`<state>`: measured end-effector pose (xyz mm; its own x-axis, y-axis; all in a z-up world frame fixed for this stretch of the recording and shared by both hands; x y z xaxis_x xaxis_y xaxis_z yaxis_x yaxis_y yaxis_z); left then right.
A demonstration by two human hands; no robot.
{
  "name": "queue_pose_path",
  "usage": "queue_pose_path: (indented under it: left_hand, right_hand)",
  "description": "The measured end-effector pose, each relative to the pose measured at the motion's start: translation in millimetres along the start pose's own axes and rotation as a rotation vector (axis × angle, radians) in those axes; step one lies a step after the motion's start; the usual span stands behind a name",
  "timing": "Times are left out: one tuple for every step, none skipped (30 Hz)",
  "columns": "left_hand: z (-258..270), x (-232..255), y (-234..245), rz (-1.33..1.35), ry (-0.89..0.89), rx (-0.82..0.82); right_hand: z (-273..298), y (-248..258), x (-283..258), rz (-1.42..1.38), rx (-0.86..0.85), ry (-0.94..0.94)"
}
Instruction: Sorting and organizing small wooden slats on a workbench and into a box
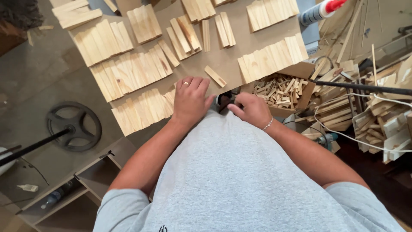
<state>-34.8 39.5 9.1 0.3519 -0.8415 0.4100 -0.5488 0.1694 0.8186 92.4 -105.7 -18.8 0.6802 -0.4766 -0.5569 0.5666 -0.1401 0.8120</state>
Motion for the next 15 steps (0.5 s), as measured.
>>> queue_pose_path:
  left_hand:
    - [-3.0, 0.4, -12.5, 0.004, -0.013, -0.005]
    - [-6.1, 1.7, -27.8, -0.008, -0.031, -0.037]
    - [-9.6, 3.2, -43.5, -0.019, -0.052, -0.069]
    - [-15.3, 5.3, -51.8, -0.015, -0.068, -0.074]
    - [-18.0, 11.1, -59.3, -0.009, -0.11, -0.077]
    - [-20.4, 17.2, -67.3, -0.003, -0.151, -0.079]
    - [-22.0, 21.7, -72.0, 0.004, -0.17, -0.091]
    - [-23.5, 27.4, -76.1, 0.033, -0.196, -0.1]
    - [-27.2, 31.9, -80.3, 0.059, -0.222, -0.106]
    - [-31.9, 37.5, -80.9, 0.064, -0.242, -0.114]
    - [-35.0, 42.7, -80.7, 0.058, -0.25, -0.118]
    - [-37.8, 47.3, -80.5, 0.052, -0.259, -0.122]
    - [-38.9, 50.7, -83.7, 0.056, -0.271, -0.13]
    - [-40.5, 52.6, -85.0, 0.046, -0.275, -0.117]
    - [-41.4, 54.0, -85.8, 0.035, -0.275, -0.102]
  right_hand:
    - [4.6, -3.6, 10.1, -0.003, 0.009, -0.01]
    - [10.3, -12.4, 26.2, -0.024, -0.043, -0.086]
    - [16.6, -21.2, 42.2, -0.048, -0.092, -0.162]
    - [17.5, -21.7, 49.5, -0.053, -0.081, -0.174]
    - [22.4, -24.2, 57.4, -0.065, -0.079, -0.203]
    - [27.6, -26.8, 65.7, -0.077, -0.077, -0.231]
    - [31.2, -25.8, 68.5, -0.087, -0.066, -0.249]
    - [34.5, -23.6, 70.4, -0.101, -0.044, -0.259]
    - [35.0, -20.7, 72.5, -0.115, -0.018, -0.264]
    - [35.4, -18.6, 76.4, -0.123, -0.004, -0.279]
    - [37.0, -17.7, 79.1, -0.134, -0.001, -0.283]
    - [38.6, -17.3, 81.4, -0.145, 0.003, -0.286]
    - [40.5, -17.5, 86.3, -0.152, 0.01, -0.298]
    - [42.0, -18.1, 89.7, -0.162, 0.02, -0.299]
    - [43.3, -18.9, 92.8, -0.172, 0.026, -0.298]
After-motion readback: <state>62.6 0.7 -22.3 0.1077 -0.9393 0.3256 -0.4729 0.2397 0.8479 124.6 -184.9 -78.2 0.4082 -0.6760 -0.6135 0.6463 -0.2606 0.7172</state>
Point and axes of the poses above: each hand's wrist, its own z-axis away from the middle knuckle, its own y-axis out of the back of the hand, x = y × z, the point moved 9 cm from there along -z, towards the middle knuckle, and after that the axes turned 8 degrees about x, right-handed, at the moved point
